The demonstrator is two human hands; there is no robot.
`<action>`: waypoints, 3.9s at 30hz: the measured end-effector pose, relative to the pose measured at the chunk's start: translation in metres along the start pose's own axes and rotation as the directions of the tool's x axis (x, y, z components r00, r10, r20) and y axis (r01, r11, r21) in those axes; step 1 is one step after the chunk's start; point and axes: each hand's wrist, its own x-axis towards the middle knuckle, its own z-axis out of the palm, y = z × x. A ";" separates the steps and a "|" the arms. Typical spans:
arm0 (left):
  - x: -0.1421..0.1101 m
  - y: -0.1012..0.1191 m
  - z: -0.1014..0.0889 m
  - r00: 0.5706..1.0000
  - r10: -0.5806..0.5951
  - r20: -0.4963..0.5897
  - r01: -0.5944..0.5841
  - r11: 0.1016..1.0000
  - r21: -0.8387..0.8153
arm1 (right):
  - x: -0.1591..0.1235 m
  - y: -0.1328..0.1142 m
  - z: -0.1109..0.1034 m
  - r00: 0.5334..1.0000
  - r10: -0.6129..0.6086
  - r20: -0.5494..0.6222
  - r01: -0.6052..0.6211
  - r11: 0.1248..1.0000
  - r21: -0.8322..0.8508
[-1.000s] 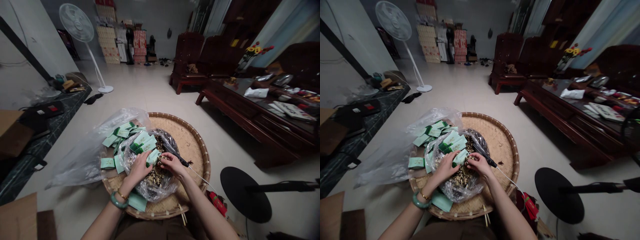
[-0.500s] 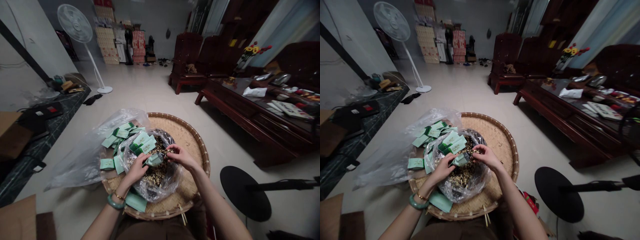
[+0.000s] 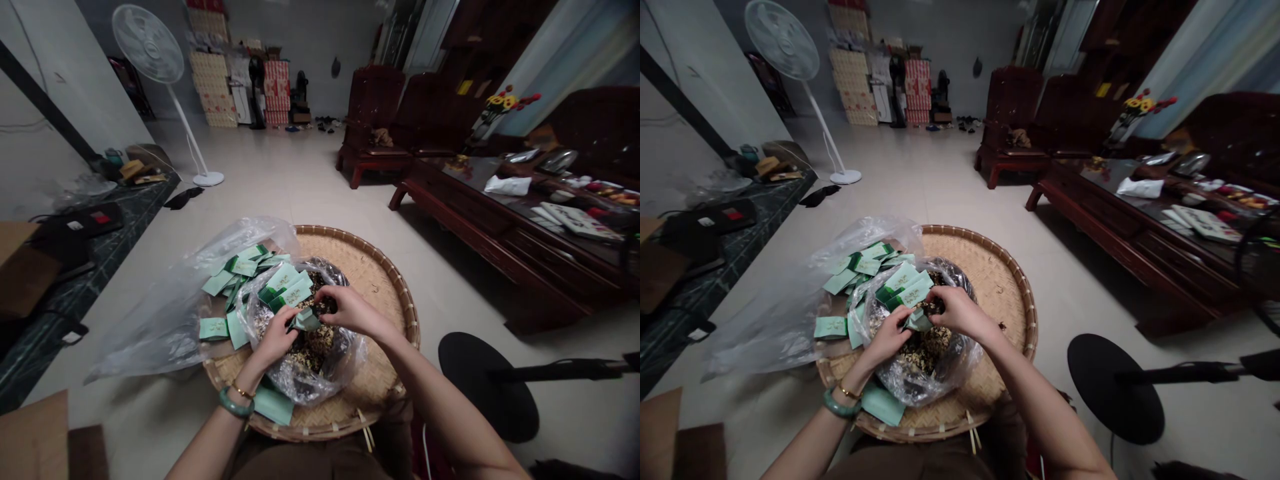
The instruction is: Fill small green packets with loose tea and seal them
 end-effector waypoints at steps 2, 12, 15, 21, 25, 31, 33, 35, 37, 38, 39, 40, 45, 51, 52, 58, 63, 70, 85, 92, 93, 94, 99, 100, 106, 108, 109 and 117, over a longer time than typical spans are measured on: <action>0.000 -0.002 0.001 1.000 -0.016 -0.018 0.016 1.000 -0.016 | 0.000 -0.002 0.001 0.999 -0.038 -0.025 0.038 0.999 -0.023; 0.002 -0.004 0.001 0.997 -0.038 -0.064 0.035 0.998 -0.050 | -0.002 -0.005 0.013 0.990 -0.072 -0.120 0.083 0.993 0.086; 0.002 -0.003 0.001 0.996 -0.038 -0.079 0.034 0.998 -0.050 | -0.002 -0.003 0.020 0.985 -0.088 -0.148 0.096 0.994 0.048; 0.001 -0.007 0.003 0.997 -0.043 -0.063 0.039 0.997 -0.066 | -0.002 -0.004 0.026 0.997 -0.065 -0.039 0.062 0.995 -0.074; 0.000 -0.011 0.005 0.998 -0.045 -0.048 0.040 0.995 -0.087 | -0.006 -0.013 0.024 0.996 -0.094 0.003 0.093 0.980 -0.174; -0.003 0.001 0.002 0.996 -0.084 -0.004 0.084 0.996 0.030 | -0.003 -0.008 0.033 0.998 -0.067 -0.012 0.062 0.971 -0.231; -0.004 0.008 -0.001 0.994 -0.108 0.031 0.103 0.984 0.144 | -0.001 -0.003 0.036 0.995 -0.061 -0.073 0.046 0.980 -0.192; -0.004 0.014 -0.004 0.991 -0.117 0.061 0.102 0.972 0.212 | -0.001 0.001 0.036 0.990 -0.072 -0.123 0.058 0.992 -0.111; -0.002 0.017 -0.007 0.990 -0.113 0.088 0.088 0.966 0.241 | -0.001 0.002 0.034 0.984 -0.083 -0.159 0.079 0.996 -0.031; -0.001 0.017 -0.008 0.989 -0.110 0.102 0.081 0.964 0.252 | -0.002 0.001 0.033 0.982 -0.089 -0.168 0.088 0.996 -0.011; 0.000 0.018 -0.009 0.988 -0.109 0.114 0.076 0.963 0.260 | -0.002 0.000 0.032 0.981 -0.094 -0.172 0.094 0.996 -0.010; 0.001 0.018 -0.009 0.986 -0.109 0.124 0.073 0.962 0.263 | -0.002 -0.002 0.031 0.981 -0.100 -0.168 0.096 0.995 -0.027; 0.002 0.020 -0.008 0.988 -0.124 0.091 0.104 0.974 0.200 | -0.001 -0.010 0.036 0.984 -0.176 -0.007 0.171 0.963 -0.207; -0.003 0.023 -0.006 0.996 -0.064 0.064 0.050 0.979 0.200 | -0.005 -0.014 0.040 0.956 -0.256 0.143 0.286 0.921 -0.264; -0.005 0.023 -0.007 0.999 0.007 0.052 -0.017 0.981 0.194 | -0.006 -0.014 0.039 0.954 -0.262 0.145 0.292 0.922 -0.256; -0.014 0.016 -0.019 0.900 0.436 -0.010 -0.407 0.847 0.343 | -0.009 -0.016 0.033 0.961 -0.266 0.076 0.273 0.955 -0.116; -0.017 0.020 -0.039 0.863 0.486 0.138 -0.494 0.754 0.433 | -0.012 0.009 0.040 0.965 -0.129 -0.228 0.182 0.957 0.225; -0.014 0.032 -0.058 0.860 0.500 0.105 -0.467 0.688 0.556 | -0.022 0.044 0.081 0.993 0.017 0.115 -0.004 0.994 -0.112; -0.010 0.041 -0.077 0.839 0.496 0.221 -0.532 0.667 0.522 | -0.015 0.055 0.104 0.997 0.056 0.049 -0.056 0.998 -0.009; -0.004 0.058 -0.067 0.850 0.450 0.274 -0.526 0.700 0.484 | -0.014 0.052 0.078 0.987 0.129 -0.100 -0.109 0.976 0.188; -0.003 0.060 -0.065 0.847 0.449 0.284 -0.531 0.697 0.482 | -0.014 0.048 0.069 0.984 0.126 -0.127 -0.099 0.974 0.202; -0.001 0.061 -0.062 0.845 0.447 0.295 -0.535 0.696 0.479 | -0.013 0.044 0.059 0.982 0.109 -0.156 -0.075 0.975 0.211; 0.007 0.065 -0.048 0.832 0.456 0.318 -0.555 0.705 0.441 | -0.010 0.009 0.019 0.979 -0.056 -0.196 0.088 0.983 0.160; 0.008 0.066 -0.046 0.832 0.453 0.320 -0.553 0.709 0.437 | -0.009 0.003 0.016 0.979 -0.092 -0.181 0.116 0.985 0.127; 0.005 0.062 -0.042 0.816 0.483 0.317 -0.578 0.698 0.423 | -0.002 -0.013 0.023 0.977 -0.154 -0.146 0.155 0.988 -0.001; 0.004 0.060 -0.043 0.818 0.485 0.309 -0.575 0.704 0.418 | -0.001 -0.012 0.027 0.978 -0.156 -0.140 0.157 0.988 -0.005; 0.004 0.059 -0.044 0.821 0.483 0.305 -0.571 0.708 0.417 | -0.002 -0.012 0.027 0.978 -0.157 -0.134 0.159 0.987 -0.002; 0.001 0.058 -0.044 0.820 0.501 0.278 -0.573 0.718 0.396 | -0.002 -0.014 0.026 0.974 -0.145 -0.171 0.156 0.986 0.051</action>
